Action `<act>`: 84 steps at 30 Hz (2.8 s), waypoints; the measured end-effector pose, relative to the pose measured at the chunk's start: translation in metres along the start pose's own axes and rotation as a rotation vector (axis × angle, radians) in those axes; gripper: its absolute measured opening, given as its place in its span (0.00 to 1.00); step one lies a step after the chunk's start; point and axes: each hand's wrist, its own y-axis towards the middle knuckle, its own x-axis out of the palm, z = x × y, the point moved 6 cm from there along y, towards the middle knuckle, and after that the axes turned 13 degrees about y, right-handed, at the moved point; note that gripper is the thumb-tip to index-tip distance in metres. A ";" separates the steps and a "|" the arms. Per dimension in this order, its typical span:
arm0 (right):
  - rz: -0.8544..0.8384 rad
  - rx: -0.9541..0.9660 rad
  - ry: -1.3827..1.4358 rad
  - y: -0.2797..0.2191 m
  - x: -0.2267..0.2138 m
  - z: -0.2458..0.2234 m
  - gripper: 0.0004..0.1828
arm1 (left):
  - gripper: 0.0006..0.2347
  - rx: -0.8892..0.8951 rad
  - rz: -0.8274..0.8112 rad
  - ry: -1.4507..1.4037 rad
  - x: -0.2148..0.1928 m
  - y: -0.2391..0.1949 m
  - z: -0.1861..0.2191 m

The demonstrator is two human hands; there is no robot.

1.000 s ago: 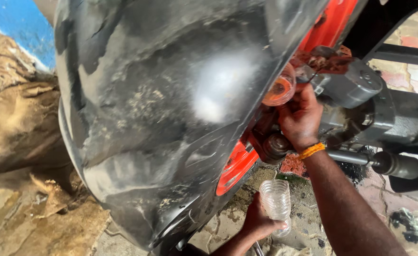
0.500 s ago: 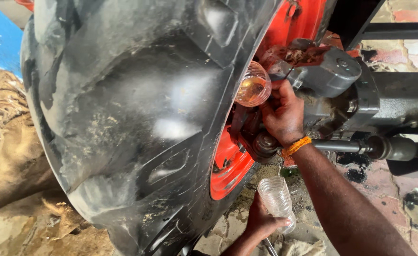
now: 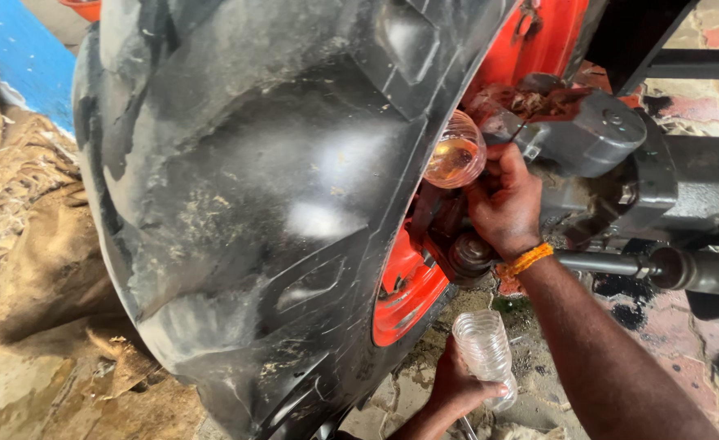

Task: The person pours a yellowish liquid from a plastic bottle into a small opening on a tractor's wheel hub. They repeatedly refill the bottle and continue pouring into the same spot.

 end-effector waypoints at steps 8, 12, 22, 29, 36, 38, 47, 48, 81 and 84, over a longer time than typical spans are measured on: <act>-0.025 0.002 0.011 0.001 0.000 -0.002 0.15 | 0.43 -0.034 0.006 -0.010 0.008 0.006 -0.015; -0.010 0.029 0.021 0.001 -0.001 0.000 0.16 | 0.42 -0.026 0.019 0.028 0.005 0.002 -0.005; 0.005 0.003 -0.037 0.002 -0.001 -0.001 0.13 | 0.32 0.646 0.243 0.462 -0.043 -0.059 0.123; -0.011 -0.043 -0.021 0.002 0.002 -0.013 0.14 | 0.30 0.930 0.273 0.567 -0.082 -0.106 0.236; -0.006 -0.015 -0.067 0.000 0.001 -0.012 0.16 | 0.27 1.096 0.286 0.719 -0.135 -0.157 0.353; -0.006 -0.049 -0.056 0.002 0.000 -0.015 0.15 | 0.26 1.105 0.339 0.785 -0.145 -0.166 0.384; 0.023 -0.022 -0.163 0.001 -0.005 -0.016 0.17 | 0.24 1.016 0.573 1.007 -0.167 -0.183 0.459; 0.021 -0.004 -0.174 0.000 -0.003 -0.016 0.17 | 0.23 0.989 0.585 1.035 -0.167 -0.178 0.460; -0.027 0.184 -0.239 0.000 -0.006 0.021 0.28 | 0.34 0.953 0.668 0.993 -0.146 -0.074 0.433; -0.027 0.150 -0.240 0.002 -0.008 0.016 0.29 | 0.36 0.972 0.694 1.035 -0.145 -0.076 0.432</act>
